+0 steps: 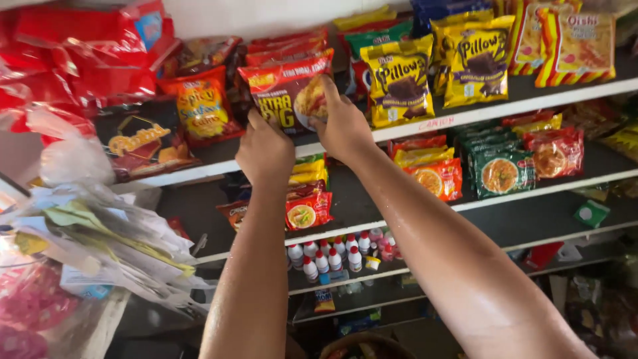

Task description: The person arranges various snack packages on a store shelf, picking up items like Platiños, Chicharrón, and Extra Big from a cardboard basket and placing them in rows. The person repeatedly adjusts the position of the packages to align them neatly on the shelf.

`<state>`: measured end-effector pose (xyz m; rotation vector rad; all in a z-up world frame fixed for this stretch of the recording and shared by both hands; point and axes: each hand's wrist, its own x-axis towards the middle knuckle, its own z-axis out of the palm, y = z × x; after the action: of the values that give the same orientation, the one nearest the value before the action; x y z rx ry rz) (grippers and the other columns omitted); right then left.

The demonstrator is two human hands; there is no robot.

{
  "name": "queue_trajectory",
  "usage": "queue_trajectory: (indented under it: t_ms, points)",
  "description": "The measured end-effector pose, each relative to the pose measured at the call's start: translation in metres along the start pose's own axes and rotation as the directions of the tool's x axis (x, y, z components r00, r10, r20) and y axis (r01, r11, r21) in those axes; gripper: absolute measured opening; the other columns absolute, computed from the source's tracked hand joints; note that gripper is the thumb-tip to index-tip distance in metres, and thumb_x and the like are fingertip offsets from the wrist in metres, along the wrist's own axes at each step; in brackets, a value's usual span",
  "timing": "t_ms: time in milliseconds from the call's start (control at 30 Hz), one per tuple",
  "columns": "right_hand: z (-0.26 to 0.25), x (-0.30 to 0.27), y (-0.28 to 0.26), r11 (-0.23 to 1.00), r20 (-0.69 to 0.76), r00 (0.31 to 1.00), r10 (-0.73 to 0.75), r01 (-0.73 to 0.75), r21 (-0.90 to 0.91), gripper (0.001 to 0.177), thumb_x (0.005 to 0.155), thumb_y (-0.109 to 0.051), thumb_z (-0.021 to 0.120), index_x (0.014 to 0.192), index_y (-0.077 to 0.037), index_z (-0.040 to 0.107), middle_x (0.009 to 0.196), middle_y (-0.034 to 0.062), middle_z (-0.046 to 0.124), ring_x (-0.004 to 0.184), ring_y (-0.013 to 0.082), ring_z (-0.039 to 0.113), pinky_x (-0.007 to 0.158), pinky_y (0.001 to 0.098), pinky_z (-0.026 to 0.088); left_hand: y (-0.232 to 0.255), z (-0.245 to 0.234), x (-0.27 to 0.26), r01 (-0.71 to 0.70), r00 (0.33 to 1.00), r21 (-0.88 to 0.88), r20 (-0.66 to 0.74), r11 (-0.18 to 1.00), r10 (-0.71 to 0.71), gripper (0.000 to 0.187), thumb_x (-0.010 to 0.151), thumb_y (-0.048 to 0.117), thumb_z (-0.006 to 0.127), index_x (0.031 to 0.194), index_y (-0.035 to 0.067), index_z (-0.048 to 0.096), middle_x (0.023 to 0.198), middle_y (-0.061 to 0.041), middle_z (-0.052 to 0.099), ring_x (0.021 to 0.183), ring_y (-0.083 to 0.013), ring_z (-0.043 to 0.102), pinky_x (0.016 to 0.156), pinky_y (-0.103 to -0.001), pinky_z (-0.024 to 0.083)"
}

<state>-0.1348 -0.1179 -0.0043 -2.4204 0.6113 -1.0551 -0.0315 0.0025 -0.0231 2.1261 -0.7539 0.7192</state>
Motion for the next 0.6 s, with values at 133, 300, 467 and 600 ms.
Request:
queue_trajectory:
  t_ms: [133, 300, 467, 600]
  points:
    - [-0.001, 0.004, 0.001, 0.999, 0.018, 1.0, 0.022, -0.021, -0.033, 0.09, 0.088, -0.025, 0.077, 0.157, -0.019, 0.019, 0.132, 0.0263, 0.058, 0.115, 0.0468, 0.06, 0.092, 0.0536, 0.051, 0.006, -0.003, 0.002, -0.001, 1.0, -0.004, -0.03, 1.0, 0.001, 0.038, 0.102, 0.03, 0.051, 0.128, 0.002, 0.05, 0.11, -0.021, 0.071, 0.097, -0.044, 0.068, 0.075, -0.058, 0.052]
    - [0.008, -0.003, 0.005, 0.999, -0.079, 0.996, -0.051, 0.05, -0.019, 0.087, 0.088, -0.023, 0.077, 0.158, -0.02, 0.024, 0.124, 0.0251, 0.064, 0.112, 0.0464, 0.064, 0.092, 0.0538, 0.053, -0.005, 0.005, -0.002, -0.007, 0.999, 0.029, -0.031, 1.0, 0.008, 0.038, 0.105, 0.03, 0.049, 0.132, 0.004, 0.047, 0.116, -0.022, 0.068, 0.095, -0.046, 0.067, 0.076, -0.059, 0.051]
    - [0.03, 0.0, 0.032, 0.968, -0.262, 0.933, -0.248, 0.246, -0.041, 0.071, 0.093, -0.02, 0.076, 0.151, -0.012, 0.036, 0.122, 0.0264, 0.065, 0.108, 0.048, 0.064, 0.09, 0.0543, 0.053, -0.021, 0.016, -0.002, -0.146, 0.973, 0.011, -0.179, 0.989, 0.146, 0.037, 0.109, 0.029, 0.051, 0.133, 0.003, 0.046, 0.123, -0.023, 0.062, 0.1, -0.047, 0.067, 0.079, -0.058, 0.052]
    - [0.042, -0.013, 0.055, 0.869, -0.373, 0.787, -0.49, 0.472, -0.147, 0.026, 0.103, -0.022, 0.076, 0.117, -0.007, 0.059, 0.107, 0.0201, 0.067, 0.1, 0.0478, 0.064, 0.086, 0.0552, 0.049, -0.034, 0.023, -0.013, -0.376, 0.868, -0.092, -0.383, 0.922, 0.316, 0.031, 0.11, 0.017, 0.061, 0.132, 0.001, 0.046, 0.129, -0.026, 0.057, 0.118, -0.0466, 0.06, 0.097, -0.053, 0.05]
